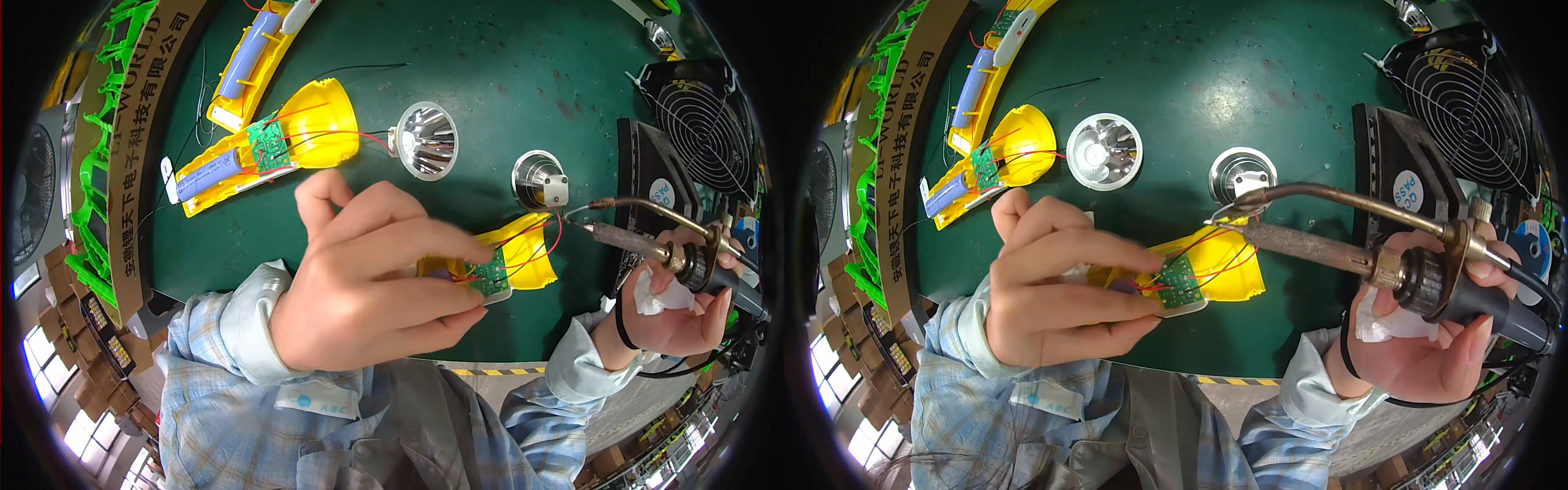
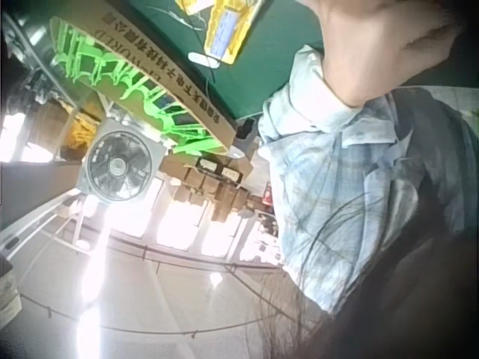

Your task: The person solders wires inside a flashlight casing using a soldering iron, puts the casing together, and places the flashlight on the conveyor belt. The person then takes another flashlight casing, arranges the internal components, and solders its wires with the soldering iron.

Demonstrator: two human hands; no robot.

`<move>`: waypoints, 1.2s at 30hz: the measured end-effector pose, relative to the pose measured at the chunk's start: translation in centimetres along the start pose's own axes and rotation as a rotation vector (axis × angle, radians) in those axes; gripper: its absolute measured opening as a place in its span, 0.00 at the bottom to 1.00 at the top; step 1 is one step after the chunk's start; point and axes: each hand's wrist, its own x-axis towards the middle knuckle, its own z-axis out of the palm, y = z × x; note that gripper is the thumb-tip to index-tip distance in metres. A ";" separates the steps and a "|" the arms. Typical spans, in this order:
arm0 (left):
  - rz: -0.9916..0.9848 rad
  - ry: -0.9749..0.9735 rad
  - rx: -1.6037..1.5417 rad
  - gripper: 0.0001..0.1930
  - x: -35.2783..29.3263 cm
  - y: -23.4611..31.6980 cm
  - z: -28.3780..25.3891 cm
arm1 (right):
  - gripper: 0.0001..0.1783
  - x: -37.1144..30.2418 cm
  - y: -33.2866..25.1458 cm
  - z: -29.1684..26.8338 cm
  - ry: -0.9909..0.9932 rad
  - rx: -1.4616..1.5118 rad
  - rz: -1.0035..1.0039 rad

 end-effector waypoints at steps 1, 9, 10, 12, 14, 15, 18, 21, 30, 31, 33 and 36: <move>0.053 0.050 0.043 0.09 -0.1 -0.2 0.0 | 0.18 0.1 -0.1 0.2 0.000 0.000 0.001; 0.011 -0.003 0.058 0.13 -0.1 0.0 -0.3 | 0.15 -0.1 0.9 1.6 0.001 -0.175 0.036; 0.026 0.019 0.067 0.14 -0.1 0.0 -0.2 | 0.15 -0.3 0.9 1.4 0.009 -0.207 0.041; 0.052 0.043 0.060 0.14 -0.2 -0.1 -0.3 | 0.14 -0.5 0.8 1.1 -0.001 -0.149 0.051; 0.079 0.066 0.056 0.14 -0.3 -0.2 -0.3 | 0.13 -0.8 0.4 0.8 0.118 -0.096 0.068; 0.077 0.064 0.039 0.14 -0.4 -0.3 -0.2 | 0.14 -0.6 0.5 0.4 0.030 0.037 0.054; 0.076 0.054 -0.002 0.15 -0.3 -0.3 -0.1 | 0.14 -0.7 0.1 0.6 0.005 -0.078 0.091; 0.040 0.063 -0.026 0.13 0.1 0.0 0.2 | 0.13 -0.6 -0.3 0.8 0.001 -0.057 0.135; 0.052 0.094 0.179 0.10 0.2 0.3 1.2 | 0.16 -1.0 0.4 0.9 0.084 -0.109 0.154; 0.063 0.106 0.190 0.10 0.2 0.2 1.3 | 0.17 -1.1 0.6 0.9 0.098 -0.236 0.114; 0.053 0.101 0.192 0.10 0.2 0.2 1.3 | 0.17 -1.1 1.1 1.5 0.162 -0.422 0.013; 0.052 0.110 0.202 0.10 0.1 0.1 1.4 | 0.18 -1.0 1.7 1.9 0.111 -0.432 -0.002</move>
